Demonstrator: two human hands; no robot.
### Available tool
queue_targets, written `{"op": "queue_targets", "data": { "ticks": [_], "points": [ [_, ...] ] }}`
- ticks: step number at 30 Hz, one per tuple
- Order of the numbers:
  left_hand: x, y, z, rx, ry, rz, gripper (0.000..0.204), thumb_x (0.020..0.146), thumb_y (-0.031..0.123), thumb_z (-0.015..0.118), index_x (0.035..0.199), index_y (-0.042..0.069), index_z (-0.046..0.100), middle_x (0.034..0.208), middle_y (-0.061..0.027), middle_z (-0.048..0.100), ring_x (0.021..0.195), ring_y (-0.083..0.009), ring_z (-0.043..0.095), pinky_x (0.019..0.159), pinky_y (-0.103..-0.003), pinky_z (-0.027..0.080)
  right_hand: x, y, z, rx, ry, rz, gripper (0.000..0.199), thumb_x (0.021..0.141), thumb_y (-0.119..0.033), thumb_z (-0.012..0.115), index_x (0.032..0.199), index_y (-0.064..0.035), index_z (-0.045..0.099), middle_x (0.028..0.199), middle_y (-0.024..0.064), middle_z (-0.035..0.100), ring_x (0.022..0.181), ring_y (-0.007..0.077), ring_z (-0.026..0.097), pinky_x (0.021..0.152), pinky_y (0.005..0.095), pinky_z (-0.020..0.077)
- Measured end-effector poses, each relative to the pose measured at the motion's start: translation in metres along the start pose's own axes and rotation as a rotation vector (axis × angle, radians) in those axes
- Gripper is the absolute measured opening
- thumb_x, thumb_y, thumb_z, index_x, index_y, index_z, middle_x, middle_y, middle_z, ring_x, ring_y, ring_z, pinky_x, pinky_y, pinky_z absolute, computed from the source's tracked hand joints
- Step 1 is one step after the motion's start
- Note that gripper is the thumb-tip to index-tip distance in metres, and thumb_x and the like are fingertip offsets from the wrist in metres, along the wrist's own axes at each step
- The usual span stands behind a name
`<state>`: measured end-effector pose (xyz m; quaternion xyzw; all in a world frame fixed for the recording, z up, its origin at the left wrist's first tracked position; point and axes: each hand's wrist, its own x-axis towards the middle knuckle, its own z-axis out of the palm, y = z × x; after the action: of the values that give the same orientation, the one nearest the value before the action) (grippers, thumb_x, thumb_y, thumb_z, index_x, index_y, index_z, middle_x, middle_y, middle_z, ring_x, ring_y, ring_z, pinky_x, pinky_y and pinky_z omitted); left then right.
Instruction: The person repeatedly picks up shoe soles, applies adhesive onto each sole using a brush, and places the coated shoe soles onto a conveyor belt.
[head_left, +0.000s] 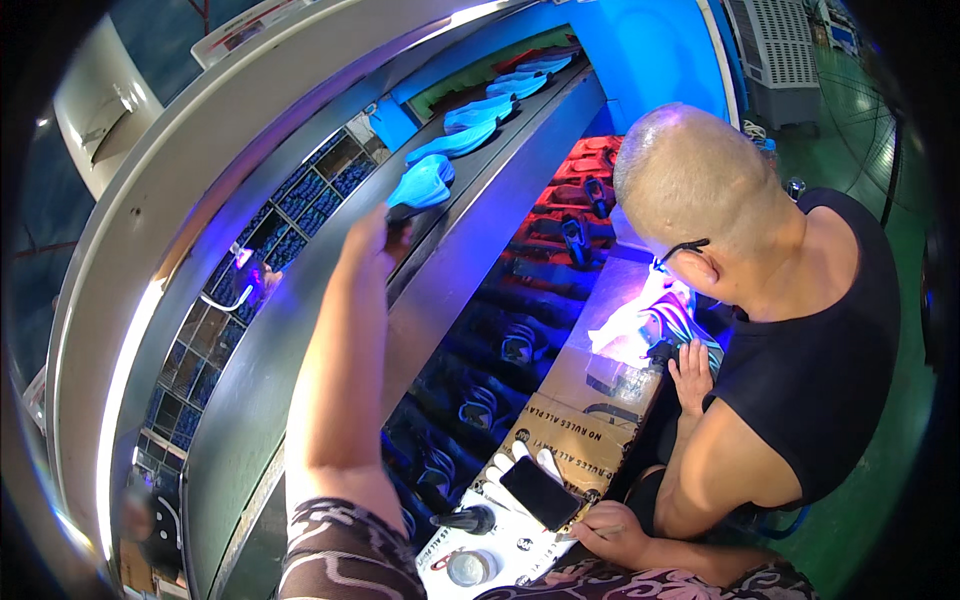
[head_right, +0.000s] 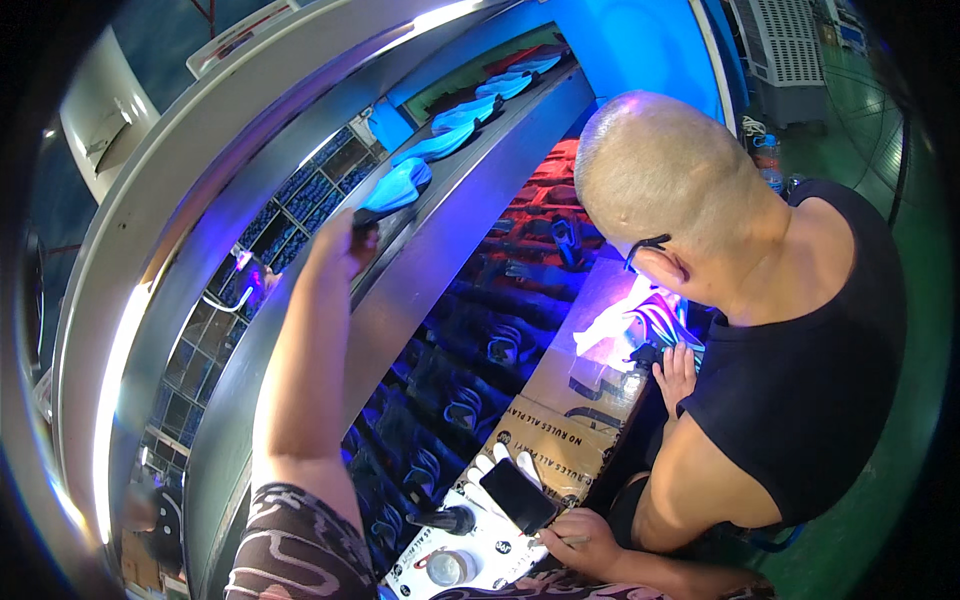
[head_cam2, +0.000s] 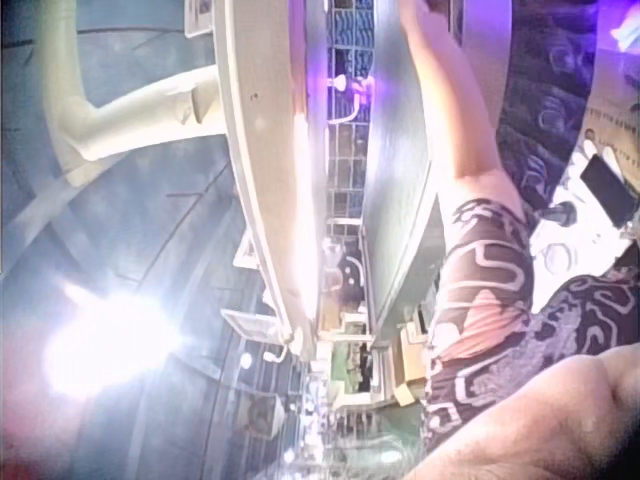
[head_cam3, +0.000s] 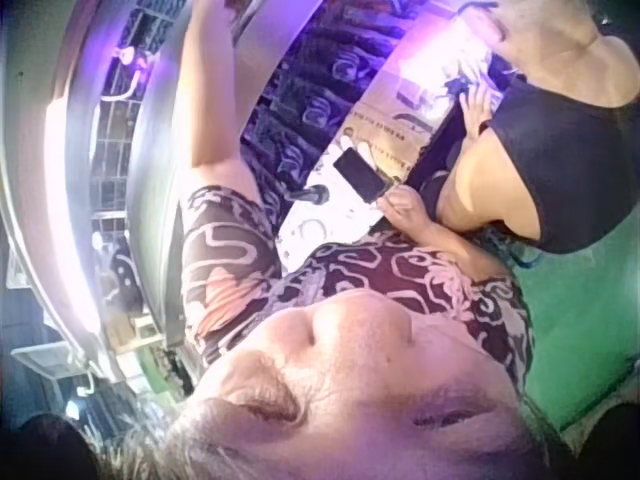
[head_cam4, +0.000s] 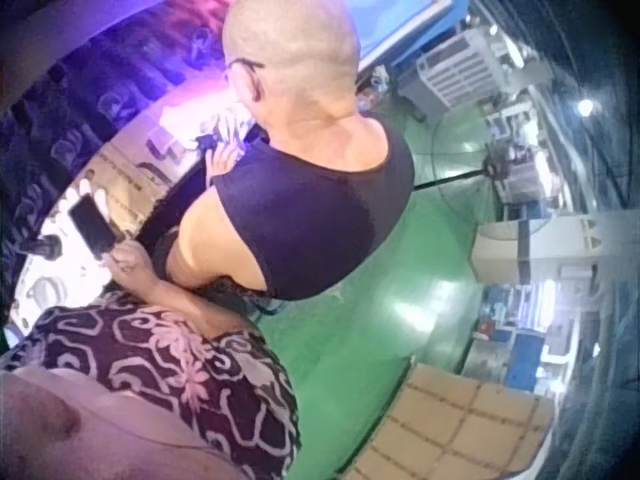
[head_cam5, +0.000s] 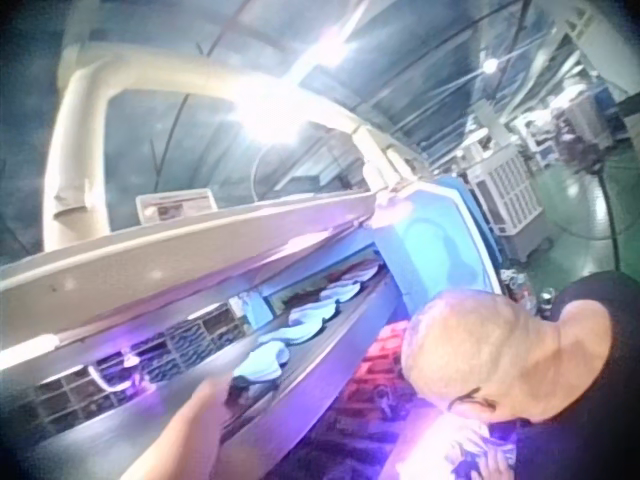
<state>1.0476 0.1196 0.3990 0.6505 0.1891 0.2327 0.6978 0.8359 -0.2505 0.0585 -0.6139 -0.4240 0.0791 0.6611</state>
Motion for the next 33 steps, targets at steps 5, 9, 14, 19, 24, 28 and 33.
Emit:
{"op": "queue_targets", "data": {
  "ticks": [5, 9, 14, 19, 24, 28, 33],
  "points": [
    [-0.173, 0.006, -0.08, -0.011, 0.103, 0.041, 0.017, 0.085, 0.022, 0.062, 0.093, 0.008, 0.057, 0.072, -0.0026, 0.056, 0.052, -0.0125, 0.053, 0.039, -0.021, 0.038, 0.001, 0.004, 0.018, -0.033, 0.026, 0.092, 0.019, 0.087, -0.014, 0.061, 0.072, -0.0047, 0.067, 0.065, 0.0092, 0.06, 0.061, 0.0278, 0.057, 0.057, 0.0376, 0.0434],
    [-0.393, -0.001, -0.187, -0.012, 0.173, 0.191, 0.058, 0.071, 0.016, 0.061, 0.123, -0.009, 0.053, 0.111, -0.0196, 0.063, 0.1, -0.0294, 0.063, 0.089, -0.039, 0.051, -0.017, -0.009, 0.036, 0.202, -0.033, 0.397, 0.025, 0.093, -0.015, 0.056, 0.077, -0.0012, 0.068, 0.066, 0.008, 0.063, 0.062, 0.0152, 0.059, 0.059, 0.0289, 0.0456],
    [-0.55, -0.06, -0.279, 0.096, 0.402, 0.046, 0.062, 0.071, 0.017, 0.06, 0.126, -0.011, 0.049, 0.115, -0.0183, 0.062, 0.1, -0.0274, 0.063, 0.091, -0.033, 0.048, -0.005, -0.013, 0.061, 0.365, -0.068, 0.577, 0.031, 0.099, -0.02, 0.049, 0.085, 0.0017, 0.066, 0.076, 0.0049, 0.065, 0.068, 0.0096, 0.059, 0.063, 0.0241, 0.0481],
    [-0.683, -0.157, -0.361, 0.067, 0.436, -0.451, 0.065, 0.073, 0.017, 0.061, 0.129, -0.011, 0.045, 0.117, -0.0174, 0.061, 0.1, -0.0257, 0.063, 0.092, -0.031, 0.048, 0.014, -0.022, 0.089, 0.245, -0.187, 0.496, 0.029, 0.098, -0.02, 0.049, 0.086, 0.0011, 0.066, 0.078, 0.0061, 0.066, 0.069, 0.011, 0.06, 0.065, 0.0241, 0.0484],
    [-0.716, -0.252, -0.308, -0.54, 0.602, -0.543, 0.061, 0.077, 0.012, 0.065, 0.13, -0.008, 0.044, 0.119, -0.0158, 0.06, 0.107, -0.0249, 0.06, 0.093, -0.034, 0.048, 0.035, -0.02, 0.126, -0.083, -0.399, 0.126, 0.024, 0.094, -0.013, 0.053, 0.08, 0.0004, 0.068, 0.074, 0.0077, 0.063, 0.069, 0.0146, 0.059, 0.065, 0.0274, 0.0473],
    [-0.732, -0.288, -0.298, -0.726, 0.644, -0.618, 0.06, 0.078, 0.01, 0.065, 0.132, -0.005, 0.043, 0.122, -0.0149, 0.059, 0.11, -0.0263, 0.059, 0.096, -0.039, 0.047, 0.048, -0.028, 0.167, -0.191, -0.463, 0.0, 0.02, 0.089, -0.013, 0.058, 0.077, -0.0022, 0.069, 0.068, 0.0086, 0.062, 0.067, 0.0218, 0.059, 0.065, 0.0319, 0.0461],
    [-0.724, -0.293, -0.286, -0.825, 0.644, -0.678, 0.058, 0.079, 0.014, 0.065, 0.131, -0.001, 0.045, 0.122, -0.0139, 0.059, 0.111, -0.0276, 0.059, 0.097, -0.043, 0.046, 0.036, -0.017, 0.203, -0.254, -0.541, -0.092, 0.015, 0.081, -0.018, 0.067, 0.071, -0.0059, 0.068, 0.067, 0.0071, 0.062, 0.068, 0.0255, 0.059, 0.069, 0.0363, 0.0438]
  ]
}}
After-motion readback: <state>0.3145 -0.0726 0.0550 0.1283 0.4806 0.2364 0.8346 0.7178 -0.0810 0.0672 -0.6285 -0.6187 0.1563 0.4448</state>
